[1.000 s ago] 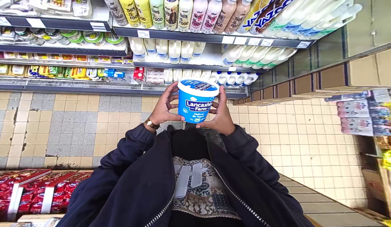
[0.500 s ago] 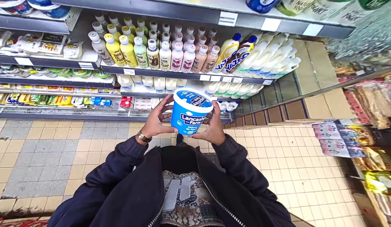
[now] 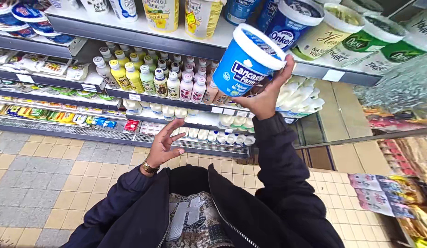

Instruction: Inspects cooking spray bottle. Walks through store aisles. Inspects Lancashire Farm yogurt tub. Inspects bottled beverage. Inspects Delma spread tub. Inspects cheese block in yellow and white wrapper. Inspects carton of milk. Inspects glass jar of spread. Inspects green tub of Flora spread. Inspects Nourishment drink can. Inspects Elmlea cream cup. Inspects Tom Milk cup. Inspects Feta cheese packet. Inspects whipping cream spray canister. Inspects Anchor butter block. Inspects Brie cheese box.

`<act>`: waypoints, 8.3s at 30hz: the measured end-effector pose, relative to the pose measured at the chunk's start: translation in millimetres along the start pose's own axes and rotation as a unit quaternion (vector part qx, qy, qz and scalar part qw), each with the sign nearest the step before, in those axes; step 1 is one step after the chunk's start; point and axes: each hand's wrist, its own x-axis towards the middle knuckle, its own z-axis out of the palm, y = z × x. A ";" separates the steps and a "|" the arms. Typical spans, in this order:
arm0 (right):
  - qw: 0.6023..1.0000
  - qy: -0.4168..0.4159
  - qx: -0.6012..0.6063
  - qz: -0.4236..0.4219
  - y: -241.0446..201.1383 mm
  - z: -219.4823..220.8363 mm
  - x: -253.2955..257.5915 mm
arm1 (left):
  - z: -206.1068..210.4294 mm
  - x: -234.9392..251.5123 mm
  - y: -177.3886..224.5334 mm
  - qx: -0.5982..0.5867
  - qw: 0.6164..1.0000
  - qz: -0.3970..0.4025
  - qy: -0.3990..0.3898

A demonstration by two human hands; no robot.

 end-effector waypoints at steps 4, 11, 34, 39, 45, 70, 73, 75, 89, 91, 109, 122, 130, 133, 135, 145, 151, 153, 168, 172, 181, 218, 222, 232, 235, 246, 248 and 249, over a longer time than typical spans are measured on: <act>0.997 0.014 -0.073 -0.016 25.7 -11.4 71.0 | 3.7 -12.4 -8.8 -0.016 0.999 -0.011 0.027; 0.984 -0.009 -0.167 -0.054 70.9 -7.9 131.7 | 12.4 -30.0 -17.5 0.006 0.996 -0.001 0.084; 0.952 -0.016 -0.299 0.063 61.3 4.4 122.6 | 16.8 -64.8 16.7 0.003 0.996 -0.048 0.074; 0.987 0.002 -0.162 0.022 18.0 -5.6 30.1 | 18.9 -72.8 39.2 0.061 0.992 -0.068 0.087; 0.999 0.041 -0.004 0.035 -35.3 10.7 -152.1 | 26.2 -80.1 57.3 0.053 0.995 -0.068 0.055; 0.968 0.062 0.143 0.196 -137.6 45.8 -348.3 | 56.4 -134.2 49.5 0.037 0.994 -0.103 0.027; 0.968 0.066 0.138 0.198 -138.8 44.4 -352.0 | 56.7 -136.0 48.3 0.030 0.994 -0.101 0.019; 0.968 0.065 0.137 0.198 -140.3 42.8 -352.6 | 58.0 -136.0 46.8 0.024 0.995 -0.098 0.014; 0.963 0.074 0.159 0.206 -108.5 18.6 -331.8 | 54.5 -43.5 24.2 0.038 0.995 -0.074 -0.050; 0.963 0.071 0.162 0.203 -99.2 9.7 -324.6 | 52.4 -9.7 17.4 0.067 0.995 -0.055 -0.056; 0.972 0.037 0.167 0.164 -1.4 -88.7 -262.7 | 48.4 333.5 -21.6 0.387 0.919 0.071 0.004; 0.969 -0.014 0.184 0.166 45.7 -135.7 -248.6 | 49.9 380.4 -52.3 0.370 0.916 0.155 -0.026; 0.968 -0.027 0.185 0.166 60.6 -145.7 -245.9 | 71.7 362.2 -60.0 0.434 0.881 0.180 0.045; 0.967 -0.031 0.188 0.167 63.0 -146.7 -246.9 | 70.3 368.8 -63.0 0.452 0.867 0.206 0.043; 0.966 -0.032 0.190 0.170 62.9 -147.5 -248.0 | 70.8 371.5 -61.8 0.449 0.867 0.212 0.039; 0.966 -0.032 0.186 0.178 58.1 -144.2 -254.8 | 79.7 364.8 -55.9 0.411 0.886 0.205 0.065; 0.968 -0.041 0.181 0.172 57.7 -140.0 -247.4 | 85.0 333.6 -44.5 0.342 0.915 0.206 0.065; 0.971 -0.054 0.172 0.158 57.6 -137.2 -236.7 | 90.1 316.8 -34.4 0.312 0.925 0.210 0.059; 0.976 -0.136 0.160 0.057 -22.2 -73.7 -136.2 | 119.5 95.0 9.8 0.132 0.990 0.041 -0.040; 0.974 -0.137 0.162 0.080 -49.2 -52.8 -168.9 | 115.3 38.3 13.2 0.124 0.991 0.009 -0.057; 0.960 -0.100 0.163 0.204 -81.7 -16.9 -259.5 | 99.6 -54.9 18.3 0.112 0.988 -0.103 -0.038; 0.919 -0.178 0.215 0.278 -96.3 17.7 -335.5 | 57.3 -164.0 15.7 0.037 0.983 -0.178 -0.009; 0.920 -0.181 0.211 0.277 -98.5 18.4 -335.9 | 56.8 -164.7 17.1 0.037 0.983 -0.177 -0.013; 0.921 -0.184 0.195 0.281 -104.7 17.8 -335.4 | 58.1 -164.2 18.9 0.033 0.983 -0.178 -0.019; 0.924 -0.191 0.183 0.277 -106.0 18.0 -335.3 | 58.4 -164.4 19.7 0.038 0.983 -0.179 -0.021; 0.927 -0.208 0.132 0.283 -108.4 21.2 -333.6 | 56.5 -167.1 17.4 0.040 0.984 -0.173 -0.025; 0.927 -0.208 0.133 0.283 -108.6 22.2 -332.7 | 55.2 -166.3 18.3 0.041 0.984 -0.170 -0.030; 0.926 -0.209 0.135 0.284 -108.8 22.6 -332.0 | 54.7 -165.7 18.7 0.042 0.984 -0.170 -0.031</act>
